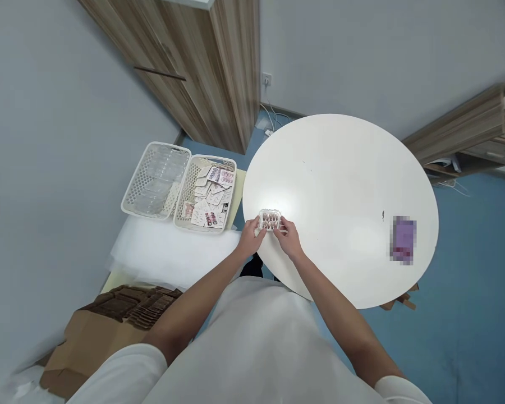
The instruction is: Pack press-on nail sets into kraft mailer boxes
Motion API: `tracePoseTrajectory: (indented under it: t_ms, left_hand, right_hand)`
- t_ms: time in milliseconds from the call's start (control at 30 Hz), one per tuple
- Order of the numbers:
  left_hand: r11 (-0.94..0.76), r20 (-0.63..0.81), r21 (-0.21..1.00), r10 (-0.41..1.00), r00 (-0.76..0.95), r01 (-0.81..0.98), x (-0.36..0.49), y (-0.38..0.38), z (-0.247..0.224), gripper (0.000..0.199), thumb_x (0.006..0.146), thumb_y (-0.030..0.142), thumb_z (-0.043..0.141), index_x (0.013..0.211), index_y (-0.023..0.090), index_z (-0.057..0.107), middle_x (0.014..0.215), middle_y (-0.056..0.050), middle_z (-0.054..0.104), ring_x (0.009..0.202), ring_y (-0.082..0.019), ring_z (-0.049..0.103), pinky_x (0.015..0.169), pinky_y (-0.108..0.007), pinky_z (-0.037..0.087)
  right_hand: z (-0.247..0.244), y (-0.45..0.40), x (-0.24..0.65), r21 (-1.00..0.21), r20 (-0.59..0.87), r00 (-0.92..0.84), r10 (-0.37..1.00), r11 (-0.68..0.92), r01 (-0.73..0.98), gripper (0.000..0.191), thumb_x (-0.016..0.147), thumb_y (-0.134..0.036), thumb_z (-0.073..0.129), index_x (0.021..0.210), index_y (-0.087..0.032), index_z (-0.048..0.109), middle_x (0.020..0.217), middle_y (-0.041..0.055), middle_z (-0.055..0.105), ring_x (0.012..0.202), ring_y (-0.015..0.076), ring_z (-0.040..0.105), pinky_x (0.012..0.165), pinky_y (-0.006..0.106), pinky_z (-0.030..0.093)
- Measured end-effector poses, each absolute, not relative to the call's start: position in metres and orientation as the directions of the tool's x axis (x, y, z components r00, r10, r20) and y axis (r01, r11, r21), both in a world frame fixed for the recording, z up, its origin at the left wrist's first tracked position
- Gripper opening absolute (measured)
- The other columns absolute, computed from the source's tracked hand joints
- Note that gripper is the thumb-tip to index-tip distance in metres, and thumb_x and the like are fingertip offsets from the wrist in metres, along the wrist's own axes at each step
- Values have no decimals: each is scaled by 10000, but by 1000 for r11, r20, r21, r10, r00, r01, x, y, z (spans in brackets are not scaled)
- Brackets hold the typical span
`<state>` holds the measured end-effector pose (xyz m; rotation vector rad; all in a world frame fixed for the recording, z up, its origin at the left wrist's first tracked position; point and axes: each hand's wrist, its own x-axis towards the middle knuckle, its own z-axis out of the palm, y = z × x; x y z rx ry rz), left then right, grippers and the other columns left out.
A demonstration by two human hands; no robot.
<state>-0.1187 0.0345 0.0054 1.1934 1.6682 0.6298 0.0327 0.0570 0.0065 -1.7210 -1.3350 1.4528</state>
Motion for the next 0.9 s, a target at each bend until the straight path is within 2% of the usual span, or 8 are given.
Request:
tracePoseTrajectory:
  t_ms: [100,300,500,900]
  left_hand:
    - [398,-409,802,909,-76,446,-132,49,-2,574,803,403,455,1319,190,322,1138,-115,422,1053,-222,450,842,-342,407]
    - [380,-385,800,919,-88,464,-146,76,-18,545,800,356,457,1304,190,336,1188,-115,395,1047,-214,456,849,-340,409]
    - [324,-327,826,942,-74,461,-151,87,-29,533,798,329,459,1303,212,332,1198,-99,391,1055,-206,451,847,-335,417]
    - [319,-305,850,947,-102,419,-150,85,-23,499,791,300,476,1272,212,378,1163,-86,424,1028,-193,479,880,-338,405]
  right_hand:
    - [0,71,18,-837,-436,-59,898,-381,392,592,705,-310,541,1265,-196,389,1140,94,461,968,196,498,804,350,464]
    - [-10,94,-3,-841,-396,-65,916,-333,427,514,706,-257,510,1213,-221,433,1103,77,491,904,178,511,771,351,467]
    - [-14,110,-12,-829,-384,-55,922,-319,460,519,711,-248,491,1225,-217,419,1101,76,473,933,184,491,792,355,457]
    - [-16,103,-14,-816,-340,-60,939,-262,516,601,700,-239,513,1276,-193,349,1132,97,428,968,193,471,830,359,445]
